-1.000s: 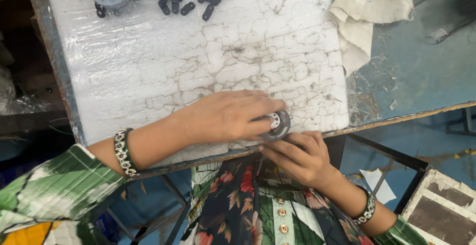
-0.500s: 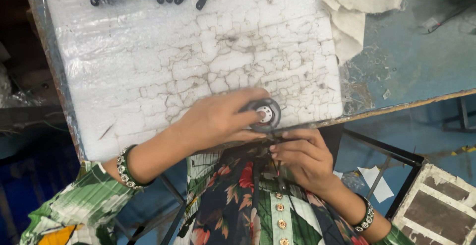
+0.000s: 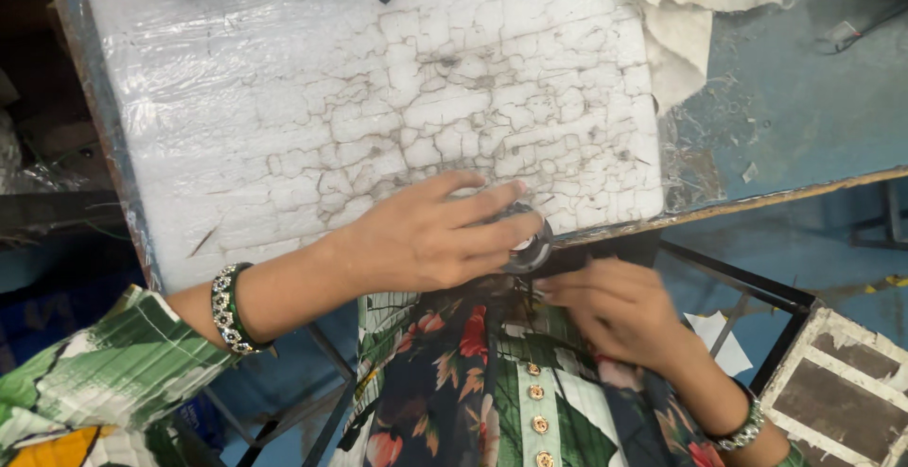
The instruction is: The person assembles small electronic components on a workbench. They insert wires into a white plastic piece, place it into a black cylindrical housing, and secure it using a green power drill. The person repeats this process with multiple components, handling screws and wires throughout the task.
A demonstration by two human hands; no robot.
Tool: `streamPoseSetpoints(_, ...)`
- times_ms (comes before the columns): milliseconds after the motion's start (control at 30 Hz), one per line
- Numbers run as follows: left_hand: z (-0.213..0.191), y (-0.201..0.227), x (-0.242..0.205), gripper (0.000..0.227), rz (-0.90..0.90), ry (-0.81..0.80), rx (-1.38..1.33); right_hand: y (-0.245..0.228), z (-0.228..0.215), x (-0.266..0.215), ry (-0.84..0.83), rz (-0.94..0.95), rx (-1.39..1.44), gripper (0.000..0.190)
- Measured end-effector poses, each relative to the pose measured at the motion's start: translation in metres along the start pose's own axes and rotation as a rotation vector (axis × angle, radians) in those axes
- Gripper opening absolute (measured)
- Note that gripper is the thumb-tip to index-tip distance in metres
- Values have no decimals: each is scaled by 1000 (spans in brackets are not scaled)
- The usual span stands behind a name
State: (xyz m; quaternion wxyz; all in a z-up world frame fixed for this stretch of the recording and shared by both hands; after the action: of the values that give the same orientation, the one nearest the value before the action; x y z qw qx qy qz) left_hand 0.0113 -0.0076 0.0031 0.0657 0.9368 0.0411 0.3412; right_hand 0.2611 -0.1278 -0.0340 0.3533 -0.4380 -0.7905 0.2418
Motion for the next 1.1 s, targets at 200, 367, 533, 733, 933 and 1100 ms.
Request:
streamPoseSetpoints(200, 0, -5, 2, 7, 13, -3, -44, -9, -8, 27, 308, 0, -134, 74)
streamPoseSetpoints(367, 0, -4, -1, 8, -7, -20, -28, -4, 17, 46, 284, -71, -131, 77)
streamPoseSetpoints(533, 4, -7, -9, 8, 114, 22, 114, 8, 22, 46, 284, -77, -155, 72)
streamPoseSetpoints(733, 3, -8, -6, 10, 193, 24, 276, 8, 22, 43, 271, -44, -144, 73)
streamPoseSetpoints(933, -4, -13, -4, 9, 218, 22, 262, 10, 23, 43, 275, -43, -172, 72)
streamPoseSetpoints(1100, -3, -11, -6, 9, 144, -5, 186, 12, 25, 42, 296, -45, -186, 71)
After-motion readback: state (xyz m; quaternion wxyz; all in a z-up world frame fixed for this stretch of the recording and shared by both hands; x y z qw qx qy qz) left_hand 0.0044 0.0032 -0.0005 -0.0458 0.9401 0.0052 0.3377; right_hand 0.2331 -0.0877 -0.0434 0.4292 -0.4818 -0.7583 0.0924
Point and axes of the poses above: each hand's wrist, its own x-axis towards the middle knuckle, its own z-axis out of the palm, y = z × x, the point moved 2 cm from there along x, towards the middle knuckle, and after that the axes turned 9 degrees about y, right-handed, at the moved point
